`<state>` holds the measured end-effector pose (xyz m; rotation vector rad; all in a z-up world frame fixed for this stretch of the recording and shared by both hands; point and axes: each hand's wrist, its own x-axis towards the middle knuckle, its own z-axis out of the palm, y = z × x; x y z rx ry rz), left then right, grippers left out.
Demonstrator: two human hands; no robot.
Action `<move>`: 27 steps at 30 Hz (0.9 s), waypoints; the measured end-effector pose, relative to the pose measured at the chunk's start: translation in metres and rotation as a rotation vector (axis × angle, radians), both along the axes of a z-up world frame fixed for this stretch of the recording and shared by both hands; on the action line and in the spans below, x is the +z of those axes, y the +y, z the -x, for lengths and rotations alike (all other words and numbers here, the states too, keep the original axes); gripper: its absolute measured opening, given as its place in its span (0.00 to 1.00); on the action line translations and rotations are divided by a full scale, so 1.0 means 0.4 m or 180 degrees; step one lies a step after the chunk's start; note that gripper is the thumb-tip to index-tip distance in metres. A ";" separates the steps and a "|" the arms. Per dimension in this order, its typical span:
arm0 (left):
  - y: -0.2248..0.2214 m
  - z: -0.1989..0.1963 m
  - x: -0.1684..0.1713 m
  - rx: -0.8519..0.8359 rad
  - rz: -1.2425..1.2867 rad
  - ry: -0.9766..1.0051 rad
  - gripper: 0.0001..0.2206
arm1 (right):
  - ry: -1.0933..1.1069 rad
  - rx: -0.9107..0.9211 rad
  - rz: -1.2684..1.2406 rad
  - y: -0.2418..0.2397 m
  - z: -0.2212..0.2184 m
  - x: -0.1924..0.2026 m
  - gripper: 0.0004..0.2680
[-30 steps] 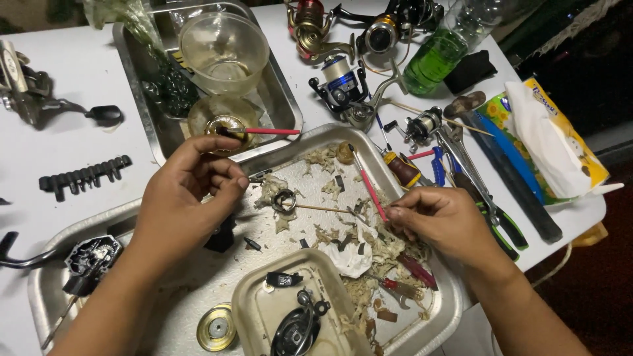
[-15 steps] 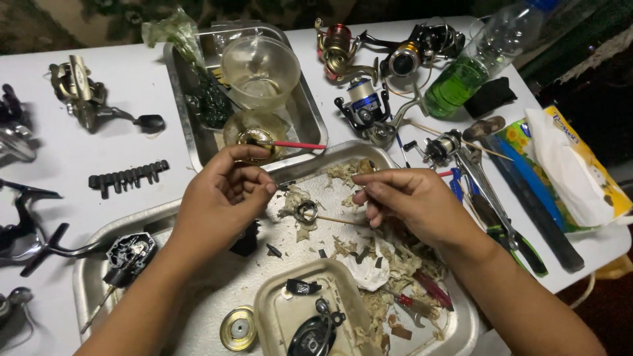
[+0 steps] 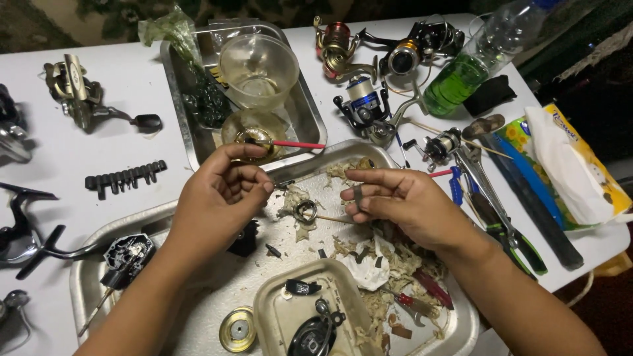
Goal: Securing screws and assembling internal components of a fishing reel on a workbench.
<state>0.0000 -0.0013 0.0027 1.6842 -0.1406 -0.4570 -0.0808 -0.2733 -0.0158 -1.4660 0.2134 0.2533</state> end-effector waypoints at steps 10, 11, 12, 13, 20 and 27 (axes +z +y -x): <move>0.003 0.000 0.003 -0.0030 -0.0036 -0.0054 0.20 | -0.1905 0.0353 0.1891 0.022 0.037 0.014 0.01; 0.004 0.000 0.001 -0.0040 0.0000 -0.0104 0.20 | -0.2105 0.0377 0.2160 0.017 0.036 0.013 0.02; 0.004 0.001 0.000 -0.0063 0.0034 -0.0146 0.20 | -0.2291 0.0392 0.2431 0.011 0.038 0.011 0.04; 0.005 -0.002 0.002 -0.0080 0.0026 -0.0126 0.20 | -0.2266 0.0381 0.2426 0.000 0.034 0.016 0.04; 0.006 0.002 -0.011 -0.0166 -0.0131 -0.0477 0.18 | -0.2565 0.0814 0.3641 -0.040 0.144 0.051 0.05; -0.004 0.018 0.005 -0.0236 -0.0213 -0.0505 0.18 | -0.1915 0.1405 0.3446 -0.032 0.274 0.098 0.03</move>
